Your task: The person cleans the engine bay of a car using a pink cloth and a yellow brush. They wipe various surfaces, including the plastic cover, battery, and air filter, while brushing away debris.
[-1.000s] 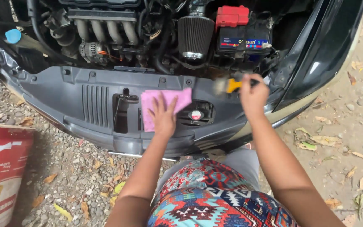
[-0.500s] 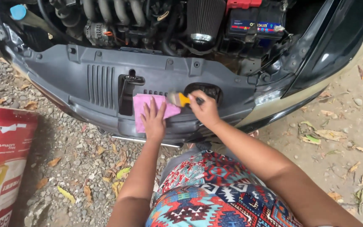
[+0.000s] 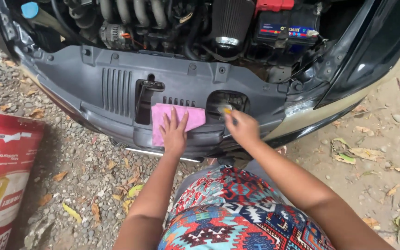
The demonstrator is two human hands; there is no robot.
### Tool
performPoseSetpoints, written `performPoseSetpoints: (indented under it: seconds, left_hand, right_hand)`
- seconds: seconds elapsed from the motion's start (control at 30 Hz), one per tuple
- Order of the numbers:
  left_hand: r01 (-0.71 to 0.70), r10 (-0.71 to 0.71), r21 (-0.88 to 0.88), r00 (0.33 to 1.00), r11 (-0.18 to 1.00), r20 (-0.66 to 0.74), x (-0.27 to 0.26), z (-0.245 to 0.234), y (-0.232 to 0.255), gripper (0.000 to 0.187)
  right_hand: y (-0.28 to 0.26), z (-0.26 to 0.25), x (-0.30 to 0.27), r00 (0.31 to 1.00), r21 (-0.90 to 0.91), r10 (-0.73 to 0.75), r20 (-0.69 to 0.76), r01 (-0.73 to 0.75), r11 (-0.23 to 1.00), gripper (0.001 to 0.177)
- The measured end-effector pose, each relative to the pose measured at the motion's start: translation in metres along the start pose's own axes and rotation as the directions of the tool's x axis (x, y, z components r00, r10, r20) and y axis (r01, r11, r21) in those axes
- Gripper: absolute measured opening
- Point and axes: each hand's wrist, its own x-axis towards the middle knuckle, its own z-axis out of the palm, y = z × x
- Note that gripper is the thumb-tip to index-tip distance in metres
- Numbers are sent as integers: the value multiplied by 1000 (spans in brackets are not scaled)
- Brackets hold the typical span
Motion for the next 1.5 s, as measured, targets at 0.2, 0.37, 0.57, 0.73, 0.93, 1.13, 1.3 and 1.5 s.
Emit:
performPoseSetpoints:
  seconds: [0.2, 0.37, 0.57, 0.73, 0.93, 1.13, 1.3, 1.5]
  left_hand:
    - [0, 0, 6, 998, 1000, 60, -1, -8, 0, 79]
    - [-68, 63, 51, 995, 996, 80, -3, -5, -8, 78]
    - [-489, 453, 152, 863, 859, 223, -4, 0, 25, 77]
    - [-561, 532, 82, 814, 824, 234, 37, -17, 41, 75]
    - [-388, 364, 164, 918, 907, 159, 53, -12, 3, 81]
    - [-93, 94, -30, 994, 995, 46, 17, -6, -18, 79]
    - [-56, 58, -75, 998, 996, 23, 1, -1, -28, 78]
    - [-51, 55, -56, 996, 997, 73, 2, -2, -34, 79]
  right_hand:
    - [-15, 8, 44, 953, 369, 262, 153, -301, 879, 12]
    - [45, -19, 33, 986, -142, 160, 47, -152, 978, 15]
    - [15, -4, 56, 965, 293, 134, 227, -199, 935, 7]
    - [-7, -5, 75, 903, 367, 139, 407, -301, 880, 9]
    - [34, -37, 69, 910, 105, 176, 375, -231, 967, 15]
    - [20, -19, 65, 915, 358, -87, 394, -65, 931, 16]
    - [11, 11, 57, 841, 367, -237, 487, 49, 929, 17]
    - [26, 16, 50, 850, 337, -187, 493, 11, 941, 20]
